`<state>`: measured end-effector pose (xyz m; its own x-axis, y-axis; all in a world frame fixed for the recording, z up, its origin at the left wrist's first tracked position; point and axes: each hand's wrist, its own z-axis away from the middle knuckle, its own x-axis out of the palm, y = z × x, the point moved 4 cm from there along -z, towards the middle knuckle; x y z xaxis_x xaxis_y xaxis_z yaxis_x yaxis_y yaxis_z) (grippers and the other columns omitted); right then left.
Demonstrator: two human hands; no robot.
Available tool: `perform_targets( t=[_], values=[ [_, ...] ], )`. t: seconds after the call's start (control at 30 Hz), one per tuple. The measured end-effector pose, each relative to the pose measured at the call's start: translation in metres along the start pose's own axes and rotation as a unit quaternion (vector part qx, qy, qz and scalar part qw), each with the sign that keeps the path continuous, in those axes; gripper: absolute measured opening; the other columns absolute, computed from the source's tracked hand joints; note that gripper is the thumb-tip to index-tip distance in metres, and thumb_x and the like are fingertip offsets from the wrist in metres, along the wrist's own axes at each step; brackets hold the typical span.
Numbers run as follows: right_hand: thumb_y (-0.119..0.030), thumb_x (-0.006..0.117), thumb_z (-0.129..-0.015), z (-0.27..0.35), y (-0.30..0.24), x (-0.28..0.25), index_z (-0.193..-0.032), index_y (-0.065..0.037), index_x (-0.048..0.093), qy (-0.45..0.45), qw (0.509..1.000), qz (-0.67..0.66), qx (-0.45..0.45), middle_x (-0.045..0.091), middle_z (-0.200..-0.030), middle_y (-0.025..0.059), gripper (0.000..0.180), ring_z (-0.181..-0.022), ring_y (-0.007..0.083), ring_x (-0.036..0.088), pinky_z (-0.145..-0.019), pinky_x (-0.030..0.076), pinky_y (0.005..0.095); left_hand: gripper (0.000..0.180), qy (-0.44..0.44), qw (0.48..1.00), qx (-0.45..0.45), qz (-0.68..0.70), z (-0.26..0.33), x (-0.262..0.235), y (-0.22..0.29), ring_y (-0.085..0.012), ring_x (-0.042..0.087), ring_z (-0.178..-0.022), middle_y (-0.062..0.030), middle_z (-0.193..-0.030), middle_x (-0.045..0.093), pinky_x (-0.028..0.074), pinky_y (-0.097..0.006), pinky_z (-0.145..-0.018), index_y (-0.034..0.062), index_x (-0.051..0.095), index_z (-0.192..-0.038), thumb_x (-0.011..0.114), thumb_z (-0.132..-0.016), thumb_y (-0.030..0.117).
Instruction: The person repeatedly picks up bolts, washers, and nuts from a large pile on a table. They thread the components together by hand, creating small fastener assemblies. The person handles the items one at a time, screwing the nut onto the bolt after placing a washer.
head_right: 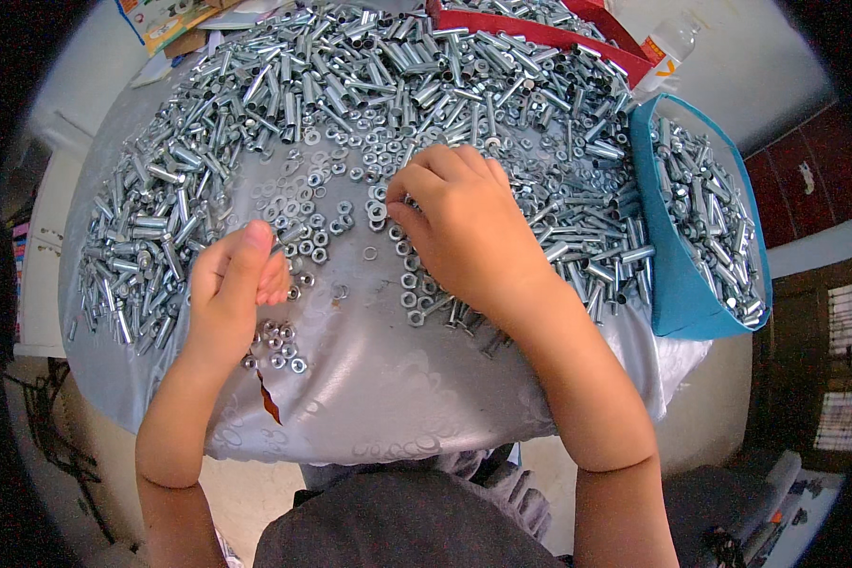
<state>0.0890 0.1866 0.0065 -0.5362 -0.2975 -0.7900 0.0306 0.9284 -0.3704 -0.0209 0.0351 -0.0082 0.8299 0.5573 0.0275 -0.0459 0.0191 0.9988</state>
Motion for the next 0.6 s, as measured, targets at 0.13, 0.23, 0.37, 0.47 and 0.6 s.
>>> perform_targets(
  t=[0.13, 0.23, 0.37, 0.47, 0.6],
  values=[
    [-0.013, 0.062, -0.072, 0.002, 0.0013, -0.0026, -0.081, -0.01, 0.063, -0.014, 0.999, 0.035, 0.003, 0.054, -0.085, 0.0044, 0.01, -0.084, 0.0242, 0.05, -0.076, 0.038, 0.0348, 0.042, 0.009, 1.0, -0.009, -0.013, 0.0005, -0.0004, -0.0011, -0.0079, 0.035, -0.05, 0.0021, -0.052, 0.035, 0.032, -0.024, -0.049, 0.0082, 0.037, -0.059, 0.044, -0.09, 0.035],
    [-0.015, 0.063, -0.07, 0.003, 0.0017, -0.0047, -0.08, -0.013, 0.066, -0.042, 0.997, 0.07, 0.007, 0.053, -0.085, 0.0032, 0.01, -0.084, 0.0228, 0.05, -0.076, 0.038, 0.0344, 0.042, 0.014, 1.0, -0.004, -0.026, 0.0016, -0.0012, -0.0025, -0.0079, 0.035, -0.05, 0.0022, -0.052, 0.035, 0.033, -0.024, -0.05, 0.0078, 0.037, -0.059, 0.044, -0.09, 0.035],
    [-0.015, 0.066, -0.069, 0.0019, 0.004, -0.004, -0.081, -0.012, 0.067, -0.053, 0.996, 0.071, 0.015, 0.053, -0.084, 0.0031, 0.013, -0.083, 0.021, 0.05, -0.077, 0.038, 0.0335, 0.042, 0.009, 0.999, -0.006, -0.031, 0.0008, -0.0004, -0.0018, -0.0077, 0.034, -0.05, 0.0025, -0.052, 0.034, 0.032, -0.024, -0.049, 0.0078, 0.037, -0.058, 0.044, -0.091, 0.033],
    [-0.014, 0.066, -0.069, 0.0001, 0.003, -0.004, -0.082, -0.01, 0.066, -0.059, 0.996, 0.06, 0.014, 0.053, -0.085, 0.0035, 0.014, -0.083, 0.0211, 0.049, -0.077, 0.038, 0.0332, 0.038, -0.011, 1.0, -0.002, -0.009, 0.0017, -0.0011, -0.0043, -0.0027, 0.033, -0.052, 0.0058, -0.056, 0.038, 0.028, -0.019, -0.047, 0.0075, 0.046, -0.063, 0.048, -0.089, 0.035],
    [-0.011, 0.063, -0.071, -0.0009, 0.0009, -0.0027, -0.084, -0.009, 0.064, -0.062, 0.997, 0.036, 0.012, 0.054, -0.086, 0.0042, 0.013, -0.084, 0.0225, 0.05, -0.077, 0.038, 0.0331, 0.036, -0.019, 1.0, 0.002, 0.003, 0.0035, -0.0011, -0.0033, 0.0002, 0.032, -0.052, 0.0082, -0.057, 0.038, 0.025, -0.018, -0.045, 0.0075, 0.05, -0.064, 0.05, -0.088, 0.034]
  ],
)
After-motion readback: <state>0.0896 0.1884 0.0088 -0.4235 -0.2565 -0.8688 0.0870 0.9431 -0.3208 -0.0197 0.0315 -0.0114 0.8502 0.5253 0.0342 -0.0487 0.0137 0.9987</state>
